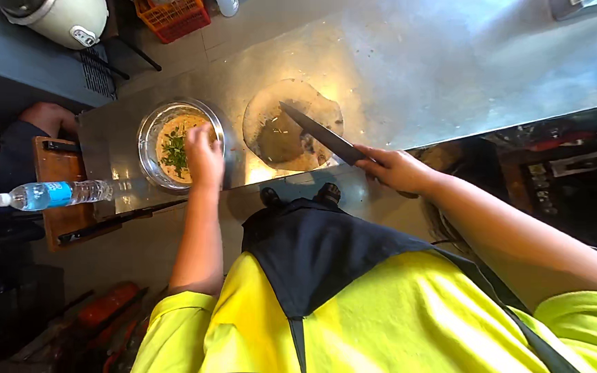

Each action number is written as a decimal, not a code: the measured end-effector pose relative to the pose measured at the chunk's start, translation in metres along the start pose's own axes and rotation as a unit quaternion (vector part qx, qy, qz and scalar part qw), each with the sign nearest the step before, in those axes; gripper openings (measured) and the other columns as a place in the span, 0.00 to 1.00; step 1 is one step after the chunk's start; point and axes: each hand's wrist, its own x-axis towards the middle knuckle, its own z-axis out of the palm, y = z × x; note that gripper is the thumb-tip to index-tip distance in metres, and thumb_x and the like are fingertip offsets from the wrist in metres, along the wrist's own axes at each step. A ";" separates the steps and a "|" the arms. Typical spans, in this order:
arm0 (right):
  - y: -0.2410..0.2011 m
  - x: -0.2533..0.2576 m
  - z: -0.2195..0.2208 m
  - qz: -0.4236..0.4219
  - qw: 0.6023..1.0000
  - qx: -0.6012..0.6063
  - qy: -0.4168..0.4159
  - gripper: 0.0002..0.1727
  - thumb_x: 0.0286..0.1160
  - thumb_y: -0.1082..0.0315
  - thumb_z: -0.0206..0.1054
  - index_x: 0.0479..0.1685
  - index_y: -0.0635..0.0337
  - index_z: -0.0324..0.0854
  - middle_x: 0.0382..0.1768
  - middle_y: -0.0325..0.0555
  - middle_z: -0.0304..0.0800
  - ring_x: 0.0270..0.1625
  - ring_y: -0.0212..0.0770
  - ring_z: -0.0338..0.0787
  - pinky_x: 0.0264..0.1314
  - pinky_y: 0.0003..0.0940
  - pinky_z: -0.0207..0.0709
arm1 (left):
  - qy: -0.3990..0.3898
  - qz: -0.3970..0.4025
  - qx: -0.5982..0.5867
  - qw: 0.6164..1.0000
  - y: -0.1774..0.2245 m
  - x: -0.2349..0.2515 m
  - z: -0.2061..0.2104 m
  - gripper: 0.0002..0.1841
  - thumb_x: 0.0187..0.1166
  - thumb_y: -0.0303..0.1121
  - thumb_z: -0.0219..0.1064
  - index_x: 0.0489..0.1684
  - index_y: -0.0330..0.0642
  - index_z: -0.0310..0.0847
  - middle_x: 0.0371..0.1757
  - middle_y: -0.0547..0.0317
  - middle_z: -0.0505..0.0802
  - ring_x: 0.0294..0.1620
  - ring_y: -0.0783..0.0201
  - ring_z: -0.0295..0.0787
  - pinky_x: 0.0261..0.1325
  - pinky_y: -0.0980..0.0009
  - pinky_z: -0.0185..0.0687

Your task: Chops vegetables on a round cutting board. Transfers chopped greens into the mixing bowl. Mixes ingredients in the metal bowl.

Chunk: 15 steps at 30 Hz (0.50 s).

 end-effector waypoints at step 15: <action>0.030 -0.020 -0.040 -0.207 0.933 -0.289 0.051 0.26 0.90 0.54 0.62 0.86 0.28 0.73 0.34 0.51 0.93 0.34 0.57 0.94 0.35 0.60 0.84 | -0.070 0.018 -0.062 0.995 0.058 -0.009 0.126 0.23 0.75 0.19 0.68 0.71 0.34 0.77 0.70 0.37 0.82 0.59 0.50 0.88 0.65 0.58 0.84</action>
